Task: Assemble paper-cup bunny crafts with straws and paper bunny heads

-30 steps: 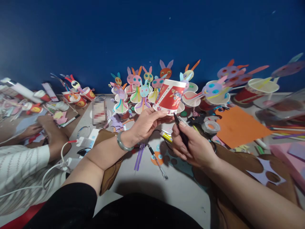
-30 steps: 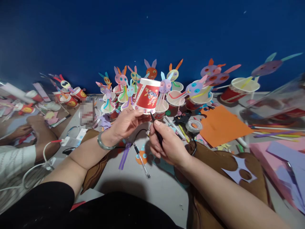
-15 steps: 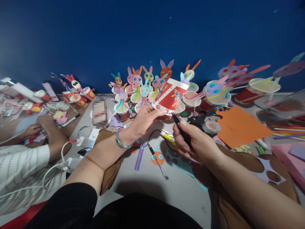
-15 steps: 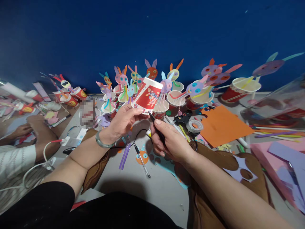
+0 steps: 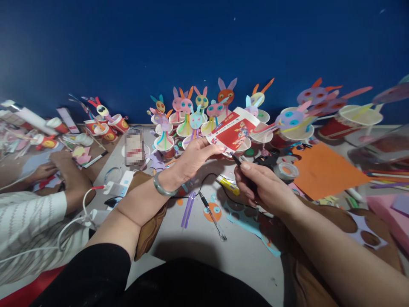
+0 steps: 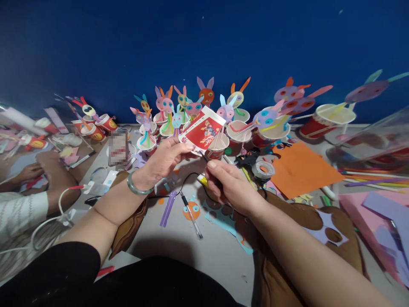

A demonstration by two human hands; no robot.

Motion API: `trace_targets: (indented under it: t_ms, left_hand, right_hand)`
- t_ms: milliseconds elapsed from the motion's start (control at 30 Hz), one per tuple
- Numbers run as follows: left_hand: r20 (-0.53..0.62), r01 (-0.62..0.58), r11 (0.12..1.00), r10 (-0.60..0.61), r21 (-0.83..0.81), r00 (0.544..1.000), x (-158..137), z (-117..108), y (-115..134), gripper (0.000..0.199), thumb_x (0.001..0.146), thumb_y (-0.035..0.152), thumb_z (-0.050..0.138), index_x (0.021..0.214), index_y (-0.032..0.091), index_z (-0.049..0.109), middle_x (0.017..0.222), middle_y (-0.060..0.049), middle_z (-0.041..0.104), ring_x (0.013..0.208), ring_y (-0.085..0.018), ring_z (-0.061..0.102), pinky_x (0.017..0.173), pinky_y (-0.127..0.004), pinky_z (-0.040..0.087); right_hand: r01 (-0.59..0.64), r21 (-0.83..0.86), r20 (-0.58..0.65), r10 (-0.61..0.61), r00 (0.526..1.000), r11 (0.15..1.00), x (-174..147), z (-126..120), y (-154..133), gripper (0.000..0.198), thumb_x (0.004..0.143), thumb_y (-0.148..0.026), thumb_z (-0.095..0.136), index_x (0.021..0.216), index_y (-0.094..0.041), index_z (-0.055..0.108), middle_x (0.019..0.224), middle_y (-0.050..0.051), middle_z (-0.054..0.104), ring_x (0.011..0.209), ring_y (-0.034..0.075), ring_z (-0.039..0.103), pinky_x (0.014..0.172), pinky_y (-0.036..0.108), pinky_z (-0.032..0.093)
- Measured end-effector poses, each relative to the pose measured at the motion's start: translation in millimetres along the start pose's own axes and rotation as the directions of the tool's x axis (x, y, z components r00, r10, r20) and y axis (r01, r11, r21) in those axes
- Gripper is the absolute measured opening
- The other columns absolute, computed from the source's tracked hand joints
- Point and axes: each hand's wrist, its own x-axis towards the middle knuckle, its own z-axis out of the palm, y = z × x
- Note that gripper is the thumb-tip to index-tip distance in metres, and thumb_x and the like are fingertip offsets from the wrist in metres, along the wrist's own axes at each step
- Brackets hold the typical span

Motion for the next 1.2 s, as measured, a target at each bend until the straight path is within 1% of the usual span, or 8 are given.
trace_targets:
  t_ms: [100,233,300,500,700,833,1033,1200]
  left_hand:
    - [0.0,-0.029,0.999,0.029,0.017,1.0,0.1,1.0,0.6,0.025,0.074,0.039,0.082,0.084,0.017,0.075,0.083,-0.003,0.077,0.078,-0.014,0.069,0.082,-0.031,0.054]
    - [-0.018,-0.038,0.998,0.039,0.051,0.999,0.7,-0.6,-0.1,0.023,0.076,0.038,0.079,0.082,0.017,0.074,0.083,-0.002,0.076,0.077,-0.013,0.068,0.082,-0.029,0.054]
    - [-0.022,-0.037,0.997,0.039,0.068,0.999,0.5,-1.4,-0.1,0.022,0.076,0.038,0.08,0.081,0.017,0.073,0.083,-0.002,0.076,0.077,-0.013,0.067,0.081,-0.029,0.053]
    - [-0.007,-0.038,0.997,0.038,0.062,0.999,-0.9,0.7,2.5,0.022,0.076,0.037,0.08,0.084,0.018,0.075,0.084,-0.002,0.077,0.082,-0.014,0.069,0.081,-0.029,0.054]
    - [0.001,-0.063,0.997,0.063,0.04,0.998,0.2,-1.5,-2.8,0.02,0.077,0.036,0.08,0.081,0.017,0.074,0.08,-0.001,0.075,0.074,-0.01,0.065,0.074,-0.025,0.052]
    - [-0.001,-0.05,0.998,0.05,0.045,0.999,1.1,-2.4,-4.9,0.023,0.077,0.038,0.081,0.085,0.017,0.075,0.085,-0.002,0.076,0.077,-0.011,0.066,0.078,-0.026,0.052]
    - [-0.031,-0.01,1.0,0.011,0.029,0.999,1.4,-0.2,-1.3,0.023,0.071,0.038,0.083,0.081,0.018,0.075,0.083,-0.002,0.077,0.079,-0.012,0.066,0.083,-0.027,0.052]
    - [-0.016,-0.012,1.0,0.012,0.015,1.0,1.0,0.0,-0.8,0.023,0.073,0.038,0.081,0.081,0.018,0.075,0.082,-0.002,0.076,0.081,-0.014,0.068,0.088,-0.03,0.053]
  right_hand:
    - [0.045,-0.089,-0.034,-0.048,0.998,0.995,-0.2,0.3,0.4,0.051,0.09,-0.067,0.07,0.07,-0.023,0.051,0.046,-0.006,0.047,0.037,0.008,0.037,0.036,0.021,0.025]
    - [-0.056,0.073,0.042,0.053,0.998,0.996,-0.4,0.1,-0.5,0.044,0.095,-0.062,0.063,0.076,-0.023,0.054,0.042,-0.008,0.041,0.032,0.008,0.028,0.033,0.022,0.022]
    - [-0.068,0.099,0.062,0.062,0.996,0.993,-0.4,0.1,-0.7,0.043,0.095,-0.061,0.063,0.076,-0.023,0.055,0.041,-0.009,0.04,0.031,0.007,0.025,0.032,0.022,0.021]
    - [0.089,-0.171,-0.091,-0.106,0.99,0.981,-1.7,0.9,2.9,0.052,0.089,-0.067,0.072,0.068,-0.023,0.053,0.049,-0.003,0.049,0.041,0.008,0.038,0.038,0.023,0.025]
    - [-0.114,0.121,0.06,0.108,0.992,0.986,-0.6,-1.0,1.1,0.041,0.095,-0.06,0.062,0.079,-0.023,0.056,0.041,-0.009,0.039,0.031,0.007,0.024,0.031,0.021,0.021]
    - [-0.07,0.109,0.03,0.067,0.997,0.992,0.0,-0.1,-1.1,0.042,0.091,-0.059,0.07,0.077,-0.022,0.056,0.044,-0.008,0.045,0.032,0.007,0.03,0.031,0.019,0.022]
    - [-0.158,0.19,0.131,0.134,0.982,0.969,-0.1,-4.2,-0.5,0.041,0.093,-0.06,0.065,0.079,-0.023,0.057,0.039,-0.011,0.038,0.03,0.006,0.017,0.03,0.018,0.023]
    - [-0.13,0.212,0.11,0.108,0.988,0.969,-0.2,-3.3,0.8,0.041,0.093,-0.059,0.067,0.078,-0.022,0.057,0.038,-0.011,0.039,0.03,0.005,0.018,0.03,0.017,0.023]
